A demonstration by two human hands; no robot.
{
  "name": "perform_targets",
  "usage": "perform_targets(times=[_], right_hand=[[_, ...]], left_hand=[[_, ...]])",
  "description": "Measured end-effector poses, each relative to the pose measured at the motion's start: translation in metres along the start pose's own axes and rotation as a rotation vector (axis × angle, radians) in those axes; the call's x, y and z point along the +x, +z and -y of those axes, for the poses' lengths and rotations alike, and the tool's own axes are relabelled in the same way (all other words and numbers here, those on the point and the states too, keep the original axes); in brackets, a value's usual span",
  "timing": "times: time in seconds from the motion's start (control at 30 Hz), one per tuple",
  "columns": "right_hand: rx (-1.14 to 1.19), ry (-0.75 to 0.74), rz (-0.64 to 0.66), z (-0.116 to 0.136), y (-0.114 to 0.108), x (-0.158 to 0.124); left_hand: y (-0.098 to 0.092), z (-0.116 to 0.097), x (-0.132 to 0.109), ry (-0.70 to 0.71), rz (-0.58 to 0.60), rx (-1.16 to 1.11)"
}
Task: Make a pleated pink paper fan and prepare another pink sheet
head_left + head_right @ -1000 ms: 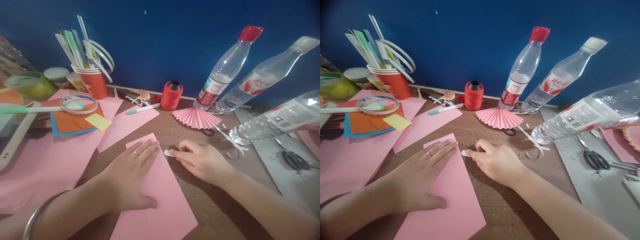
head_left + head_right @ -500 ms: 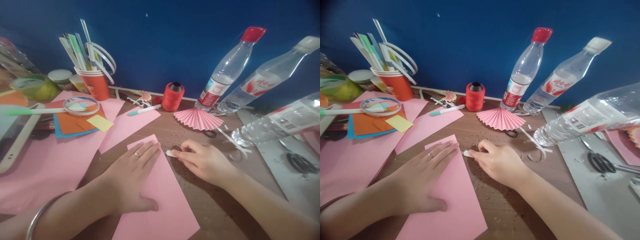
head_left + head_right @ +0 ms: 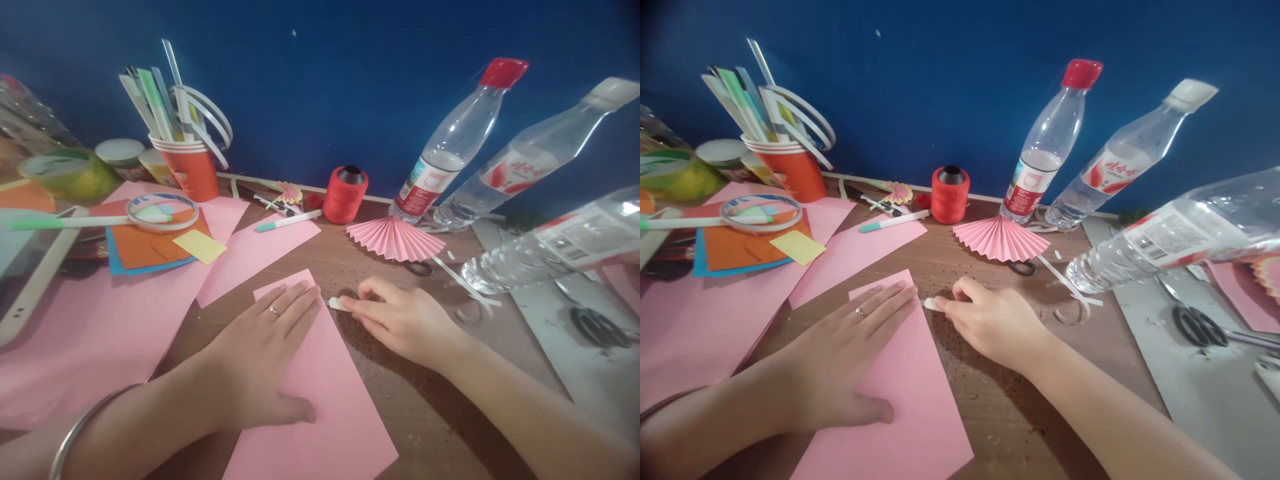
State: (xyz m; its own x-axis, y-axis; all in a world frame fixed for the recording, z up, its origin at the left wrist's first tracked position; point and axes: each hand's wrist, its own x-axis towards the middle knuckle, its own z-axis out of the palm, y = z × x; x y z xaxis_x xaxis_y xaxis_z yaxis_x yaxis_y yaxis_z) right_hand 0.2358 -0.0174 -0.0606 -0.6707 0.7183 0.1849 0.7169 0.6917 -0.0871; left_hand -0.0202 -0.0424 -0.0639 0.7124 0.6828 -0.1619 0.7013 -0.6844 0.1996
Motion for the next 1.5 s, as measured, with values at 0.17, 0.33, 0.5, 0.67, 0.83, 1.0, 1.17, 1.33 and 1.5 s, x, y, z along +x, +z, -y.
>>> perform_targets(times=[0.17,0.33,0.5,0.67,0.83,1.0,1.17,1.33,1.5], right_hand=[[-0.014,0.005,-0.003,0.000,0.001,0.004],[-0.022,0.007,0.006,0.000,0.001,0.005],[0.011,0.020,0.034,0.000,-0.002,-0.002],[0.064,0.028,0.069,-0.002,-0.006,-0.010],[0.061,0.032,0.067,-0.003,-0.008,-0.010],[0.051,0.029,0.073,-0.004,-0.007,-0.010],[0.049,0.032,0.072,-0.004,-0.006,-0.008],[0.045,0.040,0.048,-0.003,-0.003,-0.005],[0.026,0.041,0.019,-0.002,-0.002,-0.002]], left_hand=[[-0.001,0.000,0.000,-0.008,0.007,-0.016],[0.002,0.000,0.001,-0.006,-0.028,-0.028],[-0.002,-0.002,0.003,0.019,-0.023,-0.053],[-0.002,-0.001,0.001,0.051,-0.038,-0.046],[0.000,-0.001,0.000,0.041,-0.039,-0.051],[-0.003,-0.003,0.005,0.015,0.003,-0.056],[-0.007,-0.004,0.007,-0.010,0.027,-0.065],[-0.006,-0.003,0.006,-0.005,0.030,-0.059],[-0.004,-0.002,0.006,-0.005,0.012,-0.073]])
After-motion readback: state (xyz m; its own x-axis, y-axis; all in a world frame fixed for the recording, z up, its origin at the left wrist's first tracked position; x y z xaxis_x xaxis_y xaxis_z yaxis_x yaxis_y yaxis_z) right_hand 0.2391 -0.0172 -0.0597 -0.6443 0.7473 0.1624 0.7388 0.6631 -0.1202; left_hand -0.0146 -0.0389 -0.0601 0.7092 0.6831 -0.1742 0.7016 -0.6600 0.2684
